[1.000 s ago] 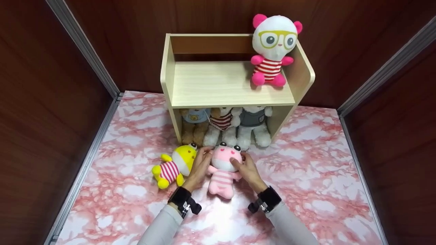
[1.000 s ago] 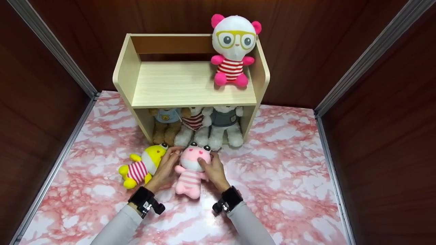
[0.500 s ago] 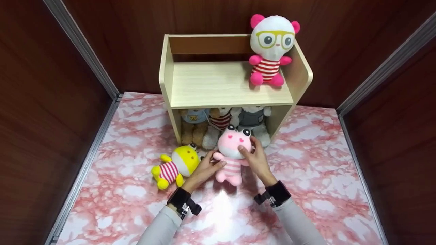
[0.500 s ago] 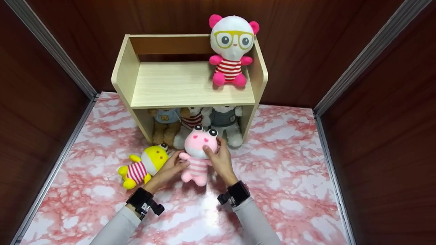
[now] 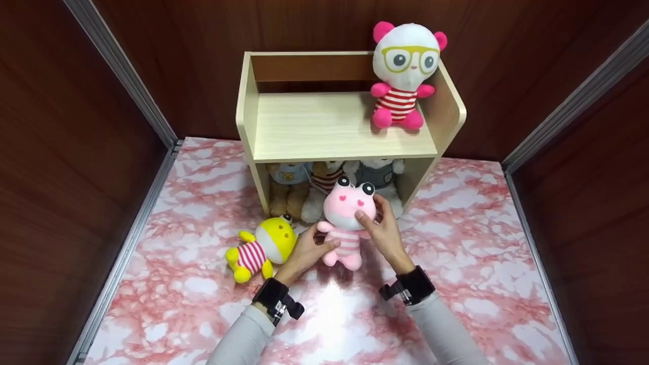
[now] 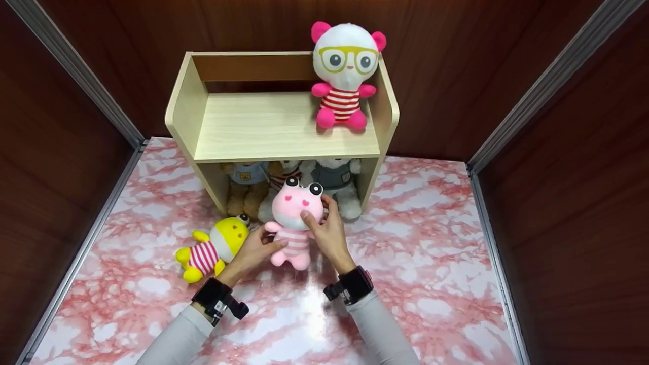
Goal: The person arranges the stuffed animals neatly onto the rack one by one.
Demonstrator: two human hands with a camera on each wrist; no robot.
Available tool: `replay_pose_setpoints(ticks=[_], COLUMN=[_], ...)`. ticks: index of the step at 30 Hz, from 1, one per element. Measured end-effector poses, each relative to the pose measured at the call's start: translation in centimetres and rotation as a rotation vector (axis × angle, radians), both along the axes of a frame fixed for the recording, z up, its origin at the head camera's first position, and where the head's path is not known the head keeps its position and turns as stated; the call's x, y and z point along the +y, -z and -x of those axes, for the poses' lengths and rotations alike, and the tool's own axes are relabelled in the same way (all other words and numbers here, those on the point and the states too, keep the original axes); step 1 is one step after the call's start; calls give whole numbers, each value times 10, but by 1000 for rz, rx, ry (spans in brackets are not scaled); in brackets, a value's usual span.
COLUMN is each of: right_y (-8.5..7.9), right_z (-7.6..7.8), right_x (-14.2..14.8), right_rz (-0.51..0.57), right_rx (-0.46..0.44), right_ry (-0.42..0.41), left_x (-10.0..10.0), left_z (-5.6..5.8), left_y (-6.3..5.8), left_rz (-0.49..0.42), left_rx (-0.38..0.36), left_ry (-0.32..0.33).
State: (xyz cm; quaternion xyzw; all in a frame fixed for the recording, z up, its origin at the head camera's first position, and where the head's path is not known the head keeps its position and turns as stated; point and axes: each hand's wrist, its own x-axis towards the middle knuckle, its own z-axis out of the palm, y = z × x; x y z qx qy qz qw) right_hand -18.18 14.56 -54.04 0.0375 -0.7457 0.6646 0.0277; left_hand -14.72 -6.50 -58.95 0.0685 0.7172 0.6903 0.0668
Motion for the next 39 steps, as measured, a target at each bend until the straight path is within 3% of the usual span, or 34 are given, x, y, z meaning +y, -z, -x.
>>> replay_pose_setpoints(ticks=[5, 12, 16, 24, 27, 34, 39], right_y=[-3, -18, -13, 15, 15, 2, -10], right_z=[-3, -28, -34, -27, -27, -28, -27], right_x=[1, 1, 1, 5, 6, 5, 4], right_rz=[51, 86, 81, 2, 0, 13, 10], right_rx=[-4, -20, -48, -52, -33, 34, 64], right_ry=[-15, -54, -81, -51, -59, -61, -19], left_x=[1, 2, 4, 10, 12, 16, 19], left_z=[0, -1, -2, -2, -3, -17, -9], left_y=[-2, -8, -12, -22, -31, -72, -60], left_rz=[44, 44, 9, 13, 16, 14, 60], left_rx=[43, 69, 97, 154, 161, 219, 261], left_ry=[-58, -131, -161, -204, -217, -227, -245])
